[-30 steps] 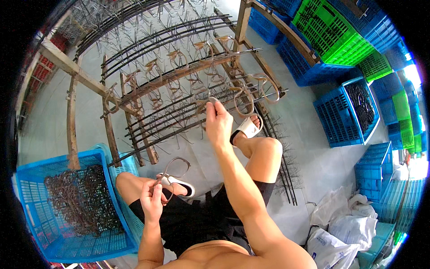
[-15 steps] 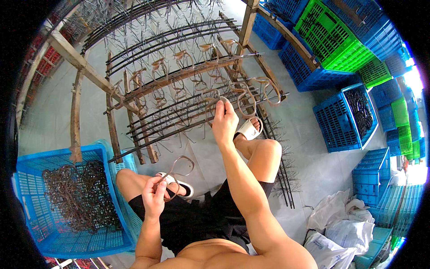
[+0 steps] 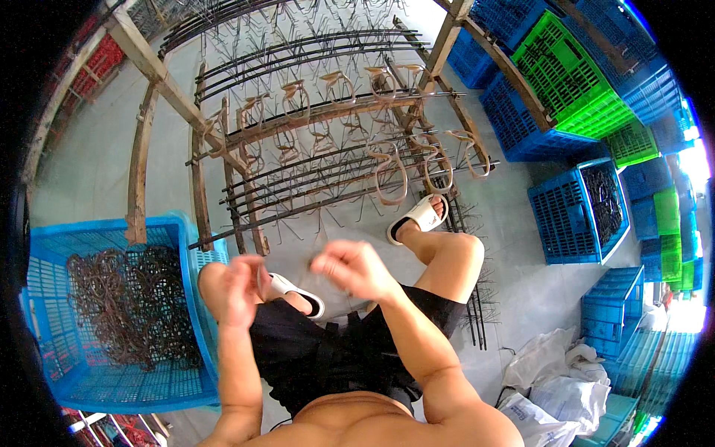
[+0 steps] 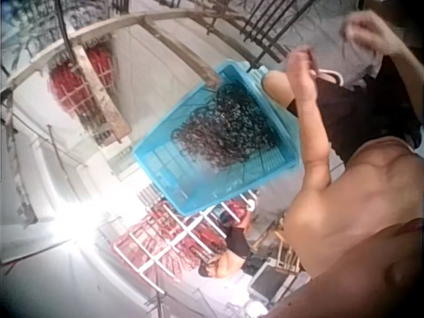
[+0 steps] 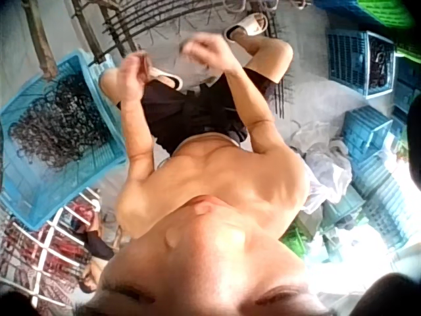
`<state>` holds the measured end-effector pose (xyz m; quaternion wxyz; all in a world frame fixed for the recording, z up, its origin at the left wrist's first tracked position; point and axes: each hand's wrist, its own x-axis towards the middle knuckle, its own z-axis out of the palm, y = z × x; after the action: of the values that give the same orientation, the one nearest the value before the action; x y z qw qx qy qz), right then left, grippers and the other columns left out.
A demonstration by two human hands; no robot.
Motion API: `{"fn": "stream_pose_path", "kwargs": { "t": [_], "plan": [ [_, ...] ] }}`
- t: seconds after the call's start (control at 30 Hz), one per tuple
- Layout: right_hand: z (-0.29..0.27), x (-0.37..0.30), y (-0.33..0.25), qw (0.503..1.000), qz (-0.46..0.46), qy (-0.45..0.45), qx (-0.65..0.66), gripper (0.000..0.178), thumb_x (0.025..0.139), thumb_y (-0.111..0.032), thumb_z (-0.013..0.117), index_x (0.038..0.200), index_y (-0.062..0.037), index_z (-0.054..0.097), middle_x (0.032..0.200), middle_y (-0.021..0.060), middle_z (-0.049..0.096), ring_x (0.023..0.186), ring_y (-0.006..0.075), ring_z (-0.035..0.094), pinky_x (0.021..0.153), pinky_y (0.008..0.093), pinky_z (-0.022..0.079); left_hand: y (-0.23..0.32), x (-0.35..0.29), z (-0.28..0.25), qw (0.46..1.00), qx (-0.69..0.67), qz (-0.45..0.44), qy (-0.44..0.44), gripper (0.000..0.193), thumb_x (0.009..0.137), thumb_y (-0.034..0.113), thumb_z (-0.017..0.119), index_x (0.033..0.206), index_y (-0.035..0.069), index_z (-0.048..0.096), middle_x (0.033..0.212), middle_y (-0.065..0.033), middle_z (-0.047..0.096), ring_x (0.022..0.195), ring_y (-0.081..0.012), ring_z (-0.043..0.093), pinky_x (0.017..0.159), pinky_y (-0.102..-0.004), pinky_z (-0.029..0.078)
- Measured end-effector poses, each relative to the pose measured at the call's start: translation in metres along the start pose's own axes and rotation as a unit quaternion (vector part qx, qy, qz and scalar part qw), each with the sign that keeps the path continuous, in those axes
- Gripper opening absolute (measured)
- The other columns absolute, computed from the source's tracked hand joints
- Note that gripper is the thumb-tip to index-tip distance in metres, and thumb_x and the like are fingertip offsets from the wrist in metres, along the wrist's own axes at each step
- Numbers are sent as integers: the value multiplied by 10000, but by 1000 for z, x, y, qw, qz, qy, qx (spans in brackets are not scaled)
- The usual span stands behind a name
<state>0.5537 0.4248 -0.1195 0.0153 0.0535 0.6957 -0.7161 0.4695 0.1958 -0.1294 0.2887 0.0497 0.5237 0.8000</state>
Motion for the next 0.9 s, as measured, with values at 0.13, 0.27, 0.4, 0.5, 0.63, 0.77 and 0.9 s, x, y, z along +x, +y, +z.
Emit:
{"fn": "stream_pose_path", "kwargs": {
  "t": [0.13, 0.27, 0.4, 0.5, 0.63, 0.77, 0.9],
  "plan": [
    [-6, 57, 11, 910, -72, 402, 72, 245, 946, -193, 477, 770, -23, 481, 496, -13, 432, 385, 60, 388, 359, 222, 295, 28, 0, -116, 807, 445, 185, 342, 313, 914, 291, 532, 1021, 2, 585, 949, -72, 614, 851, -140, 557, 755, -284, 450],
    [-8, 91, 26, 891, -29, 439, 112, 224, 957, -191, 444, 811, -22, 466, 481, -19, 408, 358, 66, 372, 347, 231, 316, 25, -10, -254, 585, 661, -104, 458, 479, 861, 404, 551, 1122, 3, 526, 1139, -188, 543, 1001, -341, 532, 874, -421, 409],
    [-5, 101, 21, 876, -36, 430, 215, 246, 946, -182, 456, 752, -32, 475, 476, -18, 411, 355, 70, 388, 343, 239, 320, -35, -27, -391, 658, 526, -306, 443, 692, 813, 462, 575, 1346, 82, 351, 1284, -255, 442, 1146, -399, 464, 975, -440, 357],
    [-7, 105, 21, 880, -25, 424, 213, 252, 936, -173, 469, 721, -42, 471, 486, -20, 396, 352, 74, 388, 332, 243, 303, -57, -30, -412, 692, 530, -282, 401, 628, 834, 442, 544, 1288, 27, 419, 1235, -254, 493, 1127, -384, 492, 947, -409, 378],
    [-7, 106, 20, 871, -28, 463, 163, 243, 927, -161, 491, 714, -48, 459, 500, -31, 349, 351, 72, 364, 315, 250, 271, -67, -25, -422, 723, 523, -262, 366, 565, 853, 414, 518, 1206, -26, 493, 1156, -249, 553, 1083, -365, 528, 907, -378, 405],
    [-7, 105, 14, 878, -6, 450, 160, 241, 929, -161, 485, 718, -45, 470, 495, -35, 345, 358, 68, 363, 323, 245, 270, -68, -30, -426, 734, 527, -226, 363, 481, 846, 385, 540, 1108, -18, 518, 1038, -232, 588, 980, -351, 563, 856, -383, 424],
    [7, 114, 13, 876, -13, 456, 155, 237, 930, -165, 486, 726, -42, 486, 504, -36, 357, 362, 66, 363, 331, 237, 264, -63, -53, -447, 752, 511, -173, 379, 404, 839, 356, 561, 1011, -10, 543, 921, -215, 623, 877, -338, 598, 804, -387, 442]
  ]
}}
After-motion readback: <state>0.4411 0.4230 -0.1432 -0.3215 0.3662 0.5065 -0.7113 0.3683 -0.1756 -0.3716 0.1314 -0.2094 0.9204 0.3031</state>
